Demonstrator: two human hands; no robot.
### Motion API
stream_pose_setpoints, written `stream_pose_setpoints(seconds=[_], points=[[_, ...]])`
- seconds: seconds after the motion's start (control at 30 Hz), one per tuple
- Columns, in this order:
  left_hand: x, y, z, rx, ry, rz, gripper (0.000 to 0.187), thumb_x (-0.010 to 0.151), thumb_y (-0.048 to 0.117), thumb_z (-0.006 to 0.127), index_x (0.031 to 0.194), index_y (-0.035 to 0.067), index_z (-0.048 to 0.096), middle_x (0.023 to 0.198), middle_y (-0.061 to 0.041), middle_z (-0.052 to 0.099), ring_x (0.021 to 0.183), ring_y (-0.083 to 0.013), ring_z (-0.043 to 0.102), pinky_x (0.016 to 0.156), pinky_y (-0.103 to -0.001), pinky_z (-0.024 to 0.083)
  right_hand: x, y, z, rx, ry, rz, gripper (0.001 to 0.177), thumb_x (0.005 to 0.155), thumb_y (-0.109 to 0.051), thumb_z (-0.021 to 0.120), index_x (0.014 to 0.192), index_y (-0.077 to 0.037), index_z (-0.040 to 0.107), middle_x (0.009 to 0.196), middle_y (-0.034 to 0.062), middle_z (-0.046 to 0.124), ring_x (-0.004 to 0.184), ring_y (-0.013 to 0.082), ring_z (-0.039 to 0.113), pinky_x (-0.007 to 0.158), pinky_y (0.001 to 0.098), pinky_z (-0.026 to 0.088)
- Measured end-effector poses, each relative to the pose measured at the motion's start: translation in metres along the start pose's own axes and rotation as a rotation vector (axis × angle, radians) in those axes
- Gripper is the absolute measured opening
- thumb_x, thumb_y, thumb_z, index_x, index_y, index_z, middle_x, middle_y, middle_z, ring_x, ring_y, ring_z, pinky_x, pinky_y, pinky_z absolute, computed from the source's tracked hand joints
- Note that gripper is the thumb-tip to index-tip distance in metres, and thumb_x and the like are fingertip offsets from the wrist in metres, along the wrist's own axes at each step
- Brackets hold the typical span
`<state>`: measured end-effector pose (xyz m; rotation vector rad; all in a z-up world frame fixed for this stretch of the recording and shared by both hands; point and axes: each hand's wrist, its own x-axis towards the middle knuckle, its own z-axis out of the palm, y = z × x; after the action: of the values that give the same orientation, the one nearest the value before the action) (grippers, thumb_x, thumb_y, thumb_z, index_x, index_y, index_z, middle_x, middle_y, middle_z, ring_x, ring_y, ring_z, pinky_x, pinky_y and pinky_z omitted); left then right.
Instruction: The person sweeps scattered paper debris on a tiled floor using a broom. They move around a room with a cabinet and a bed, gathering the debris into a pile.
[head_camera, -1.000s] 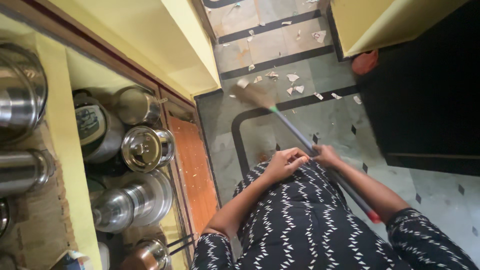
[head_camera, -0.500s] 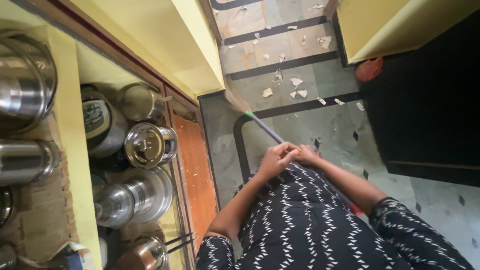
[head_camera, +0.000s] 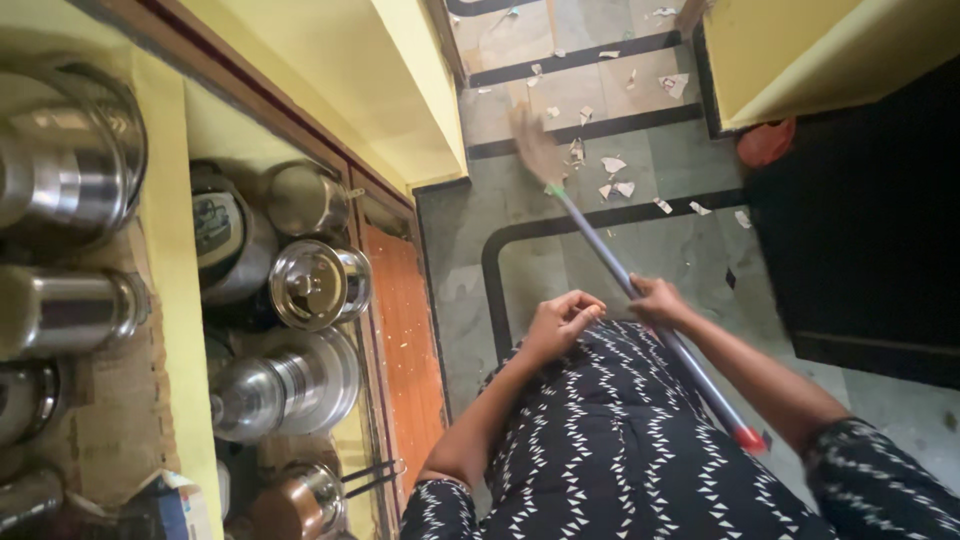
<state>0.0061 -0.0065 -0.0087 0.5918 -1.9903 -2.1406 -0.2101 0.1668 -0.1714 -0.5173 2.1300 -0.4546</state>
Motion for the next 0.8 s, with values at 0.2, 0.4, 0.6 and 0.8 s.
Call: stream_pose_setpoints(seconds=[0.2, 0.4, 0.6, 0.8], points=[[0.013, 0.002, -0.003, 0.072, 0.005, -0.066, 0.021, 0.098, 0.019, 0.066, 0.107, 0.003, 0.075, 0.089, -0.007, 0.076, 0.078, -0.0105, 0.068, 0.071, -0.028, 0.055, -0.03, 0.016, 0.011, 0.36, -0.376, -0.081, 0.071, 0.076, -0.019, 0.076, 0.143, -0.011, 0.057, 0.12, 0.0122, 0.076, 0.099, 0.0191, 0.074, 0.091, 0.033, 0.057], [0.022, 0.002, 0.021, 0.067, -0.176, 0.069, 0.022, 0.1, 0.022, 0.065, 0.109, 0.003, 0.072, 0.1, -0.007, 0.076, 0.087, -0.0108, 0.073, 0.079, -0.027, 0.058, -0.03, 0.015, 0.03, 0.265, -0.438, -0.377, 0.05, 0.083, -0.024, 0.072, 0.129, -0.005, 0.073, 0.114, 0.0097, 0.08, 0.103, 0.014, 0.072, 0.092, 0.0317, 0.054], [0.014, 0.006, 0.027, 0.132, -0.258, 0.016, 0.024, 0.1, 0.024, 0.065, 0.11, 0.004, 0.073, 0.093, -0.008, 0.077, 0.082, -0.0128, 0.071, 0.075, -0.028, 0.056, -0.031, 0.036, -0.022, 0.126, -0.203, -0.05, 0.06, 0.075, -0.018, 0.083, 0.131, -0.005, 0.066, 0.087, 0.0145, 0.08, 0.07, 0.0191, 0.075, 0.068, 0.0331, 0.062], [0.008, 0.004, 0.008, 0.131, -0.068, -0.024, 0.021, 0.097, 0.022, 0.067, 0.106, 0.004, 0.074, 0.094, -0.007, 0.077, 0.083, -0.0114, 0.072, 0.077, -0.026, 0.056, -0.025, 0.033, -0.052, 0.193, -0.032, 0.108, 0.074, 0.077, -0.005, 0.078, 0.147, -0.012, 0.056, 0.075, 0.0154, 0.073, 0.05, 0.0178, 0.064, 0.045, 0.0341, 0.054]])
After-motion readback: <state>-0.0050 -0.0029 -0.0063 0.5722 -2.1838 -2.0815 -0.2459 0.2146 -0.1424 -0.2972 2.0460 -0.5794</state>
